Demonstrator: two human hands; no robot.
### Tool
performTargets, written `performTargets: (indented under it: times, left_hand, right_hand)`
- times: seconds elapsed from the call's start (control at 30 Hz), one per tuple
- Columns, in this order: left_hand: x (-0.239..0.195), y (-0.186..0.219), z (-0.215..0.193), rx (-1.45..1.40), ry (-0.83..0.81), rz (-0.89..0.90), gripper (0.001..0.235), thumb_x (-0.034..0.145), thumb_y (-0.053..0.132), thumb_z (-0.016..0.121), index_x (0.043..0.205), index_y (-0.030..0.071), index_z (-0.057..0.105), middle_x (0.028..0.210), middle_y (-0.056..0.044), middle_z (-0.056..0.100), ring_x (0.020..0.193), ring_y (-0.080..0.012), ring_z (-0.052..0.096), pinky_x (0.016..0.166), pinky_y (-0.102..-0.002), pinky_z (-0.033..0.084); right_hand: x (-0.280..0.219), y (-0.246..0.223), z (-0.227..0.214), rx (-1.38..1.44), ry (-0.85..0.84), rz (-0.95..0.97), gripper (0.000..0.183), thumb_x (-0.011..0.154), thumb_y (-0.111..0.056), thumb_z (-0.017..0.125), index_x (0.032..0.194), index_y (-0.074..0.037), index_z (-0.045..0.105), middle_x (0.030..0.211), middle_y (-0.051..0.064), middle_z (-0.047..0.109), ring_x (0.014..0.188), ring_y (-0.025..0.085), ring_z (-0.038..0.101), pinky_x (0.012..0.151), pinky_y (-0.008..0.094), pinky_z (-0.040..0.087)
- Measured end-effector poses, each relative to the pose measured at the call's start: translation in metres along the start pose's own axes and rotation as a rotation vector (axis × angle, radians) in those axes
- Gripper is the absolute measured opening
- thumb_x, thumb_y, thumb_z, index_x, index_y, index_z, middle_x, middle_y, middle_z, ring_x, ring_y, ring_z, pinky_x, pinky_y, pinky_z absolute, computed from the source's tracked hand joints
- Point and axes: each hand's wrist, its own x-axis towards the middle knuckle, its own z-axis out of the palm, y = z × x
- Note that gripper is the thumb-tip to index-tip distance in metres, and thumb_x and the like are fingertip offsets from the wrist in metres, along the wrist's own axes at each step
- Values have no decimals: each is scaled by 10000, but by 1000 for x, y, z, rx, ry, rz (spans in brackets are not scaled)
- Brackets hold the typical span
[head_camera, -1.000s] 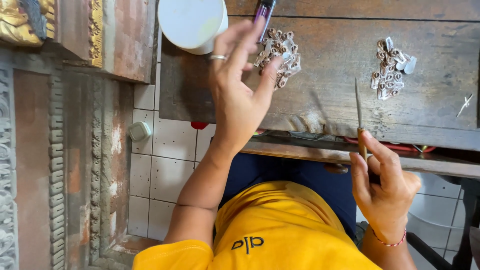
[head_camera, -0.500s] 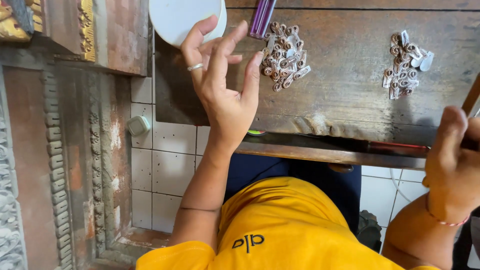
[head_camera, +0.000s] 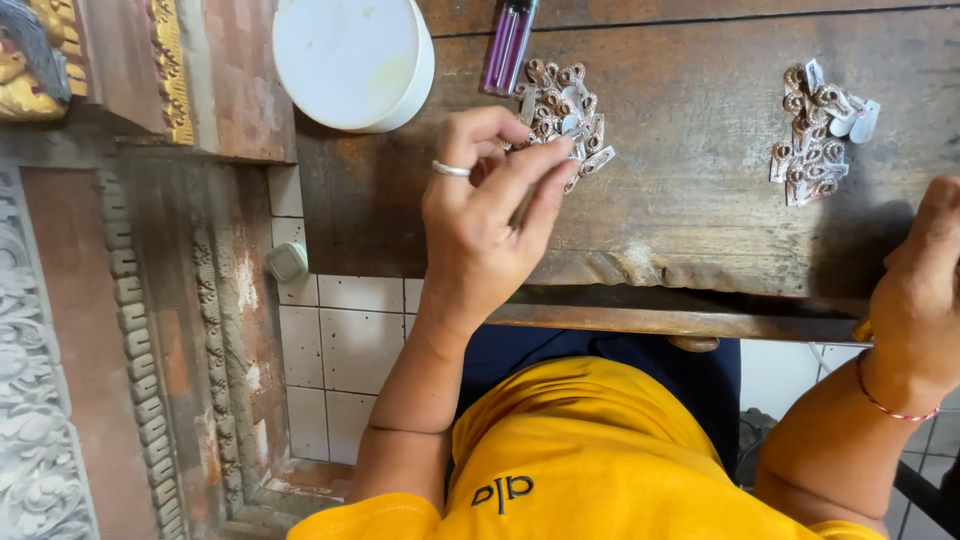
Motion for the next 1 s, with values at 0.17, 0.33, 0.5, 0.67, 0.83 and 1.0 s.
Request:
performTargets:
  times: [0.17,0.33,0.5,0.67,0.83,1.0]
  left_hand:
    - [9,3,5,162,-149,116,147,943,66,850,1031,52,733,1108,-117,519,910,-272,560,851,-444,520]
    - [12,4,6,185,-180,137,91,941,25,827,971,21,741,1061,-91,519,817,-243,468,768,-397,454]
    - [8,16,-6,-42,-147,135,110,984,22,796,1050,56,716,1080,-80,524,792,-232,488,847,-406,453]
    - [-30,43,17,5,-201,163,125,960,56,823,1015,48,712,1043,-68,558,848,-235,532,752,-401,388]
    - [-48,48,24,117,-137,139,129,993,86,803,1064,111,699,1038,-52,577,833,-269,544,712,-415,364]
    - [-46,49,22,49,-135,91,142,1012,158,754,1092,59,692,1071,-78,566,886,-277,585,834,-405,473]
  right_hand:
    - [1,-4,2,-20,10,-18,698,1582,-163,553,919,50,589,799,127,542,767,246,564,936,396,540]
    - [6,-8,4,15,25,42,647,1556,-202,562,954,30,597,738,82,514,690,173,502,737,334,412]
    - [-19,0,-2,31,39,-212,583,1497,-94,542,940,65,604,758,146,524,696,251,514,784,400,474]
    - [-44,-38,-8,353,52,-190,475,1357,29,446,901,128,540,756,203,507,681,277,469,731,419,379]
    - [-59,-96,-16,149,-77,-579,294,1170,12,739,1438,102,659,849,77,748,514,128,460,489,334,348]
    - [-72,-117,-12,30,-184,-588,345,1111,-23,704,1443,57,656,1193,131,822,556,161,557,543,324,430]
